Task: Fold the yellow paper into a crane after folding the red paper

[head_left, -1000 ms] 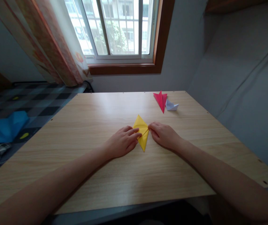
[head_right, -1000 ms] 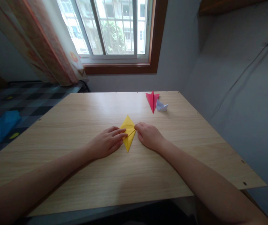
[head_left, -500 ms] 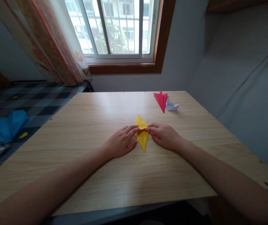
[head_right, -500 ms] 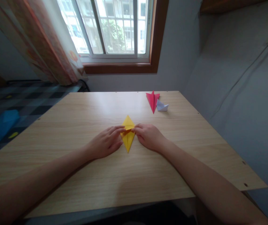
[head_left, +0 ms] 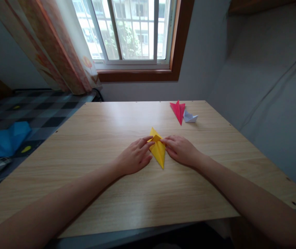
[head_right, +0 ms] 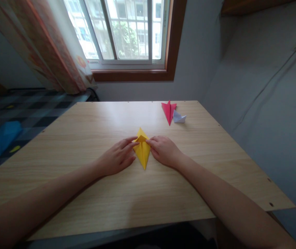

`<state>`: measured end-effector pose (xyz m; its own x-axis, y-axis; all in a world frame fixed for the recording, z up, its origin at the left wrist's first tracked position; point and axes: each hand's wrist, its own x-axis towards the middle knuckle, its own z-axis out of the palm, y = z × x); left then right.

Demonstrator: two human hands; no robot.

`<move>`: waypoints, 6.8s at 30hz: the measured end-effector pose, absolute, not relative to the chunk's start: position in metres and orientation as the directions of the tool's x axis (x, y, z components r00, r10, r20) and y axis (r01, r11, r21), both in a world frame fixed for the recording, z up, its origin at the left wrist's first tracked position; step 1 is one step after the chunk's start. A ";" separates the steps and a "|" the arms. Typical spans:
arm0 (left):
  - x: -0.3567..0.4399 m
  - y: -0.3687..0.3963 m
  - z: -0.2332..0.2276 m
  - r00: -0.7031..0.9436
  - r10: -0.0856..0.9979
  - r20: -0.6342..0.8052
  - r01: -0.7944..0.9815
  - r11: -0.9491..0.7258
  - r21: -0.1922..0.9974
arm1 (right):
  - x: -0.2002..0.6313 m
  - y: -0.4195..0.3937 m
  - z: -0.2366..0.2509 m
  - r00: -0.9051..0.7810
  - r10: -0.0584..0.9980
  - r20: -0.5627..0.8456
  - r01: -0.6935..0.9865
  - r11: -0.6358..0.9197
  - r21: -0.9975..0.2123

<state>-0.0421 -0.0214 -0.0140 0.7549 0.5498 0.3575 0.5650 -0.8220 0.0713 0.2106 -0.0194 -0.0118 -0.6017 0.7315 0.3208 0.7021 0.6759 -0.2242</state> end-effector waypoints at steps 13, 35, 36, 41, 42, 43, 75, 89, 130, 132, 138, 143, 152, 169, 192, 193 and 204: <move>-0.041 -0.019 -0.013 0.773 0.581 0.257 0.596 -0.803 0.022 | 0.212 -0.018 -0.016 -0.592 0.733 0.334 0.717 0.668 -0.196; -0.041 -0.020 -0.008 0.773 0.580 0.258 0.584 -0.809 0.069 | 0.216 -0.014 -0.018 -0.550 0.740 0.387 0.643 0.671 -0.369; -0.041 -0.020 -0.008 0.774 0.581 0.252 0.585 -0.809 0.066 | 0.216 -0.013 -0.017 -0.545 0.739 0.395 0.623 0.673 -0.399; -0.041 -0.019 -0.008 0.784 0.573 0.238 0.581 -0.812 0.043 | 0.216 -0.013 -0.012 -0.479 0.783 0.397 0.563 0.621 -0.546; -0.041 -0.019 -0.008 0.783 0.573 0.240 0.582 -0.812 0.040 | 0.215 -0.014 -0.011 -0.457 0.801 0.388 0.561 0.598 -0.573; -0.041 -0.019 -0.009 0.782 0.574 0.241 0.583 -0.811 0.039 | 0.215 -0.014 -0.010 -0.437 0.816 0.378 0.561 0.576 -0.595; -0.043 -0.014 -0.016 0.737 0.629 0.248 0.611 -0.777 0.154 | 0.218 -0.011 -0.015 -0.576 0.714 0.398 0.568 0.700 -0.433; -0.047 -0.013 -0.008 0.687 0.673 0.275 0.578 -0.735 0.355 | 0.218 -0.010 -0.016 -0.579 0.715 0.392 0.592 0.699 -0.401; -0.047 -0.006 -0.006 0.676 0.683 0.278 0.577 -0.725 0.376 | 0.224 -0.001 -0.023 -0.586 0.699 0.409 0.601 0.714 -0.360; -0.046 -0.006 -0.006 0.673 0.686 0.276 0.583 -0.722 0.372 | 0.224 -0.001 -0.023 -0.585 0.699 0.410 0.602 0.714 -0.359; -0.046 -0.006 -0.006 0.673 0.680 0.291 0.598 -0.732 0.328 | 0.224 -0.001 -0.023 -0.581 0.700 0.415 0.602 0.713 -0.359; -0.046 -0.007 -0.006 0.681 0.666 0.304 0.598 -0.745 0.295 | 0.224 -0.002 -0.022 -0.582 0.706 0.405 0.605 0.708 -0.364; -0.045 -0.006 -0.005 0.683 0.655 0.324 0.595 -0.756 0.272 | 0.224 -0.002 -0.023 -0.575 0.708 0.411 0.604 0.706 -0.371; -0.048 -0.013 0.003 0.853 0.416 0.315 0.479 -0.865 -0.152 | 0.223 -0.003 -0.021 -0.579 0.709 0.403 0.601 0.705 -0.377; -0.042 -0.015 0.000 0.756 0.539 0.371 0.564 -0.824 0.046 | 0.222 -0.008 -0.016 -0.611 0.706 0.358 0.613 0.709 -0.350; -0.041 -0.015 -0.001 0.746 0.551 0.375 0.569 -0.819 0.072 | 0.222 -0.008 -0.016 -0.614 0.707 0.351 0.615 0.707 -0.349; -0.044 -0.013 -0.003 0.678 0.598 0.427 0.603 -0.785 0.143 | 0.223 -0.010 -0.011 -0.609 0.720 0.334 0.611 0.694 -0.382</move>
<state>-0.0440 -0.0127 -0.0031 0.6777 0.5984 0.4273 0.6026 -0.7850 0.1435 0.2226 -0.0096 -0.0106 -0.6090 0.7196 0.3336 0.6108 0.6938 -0.3816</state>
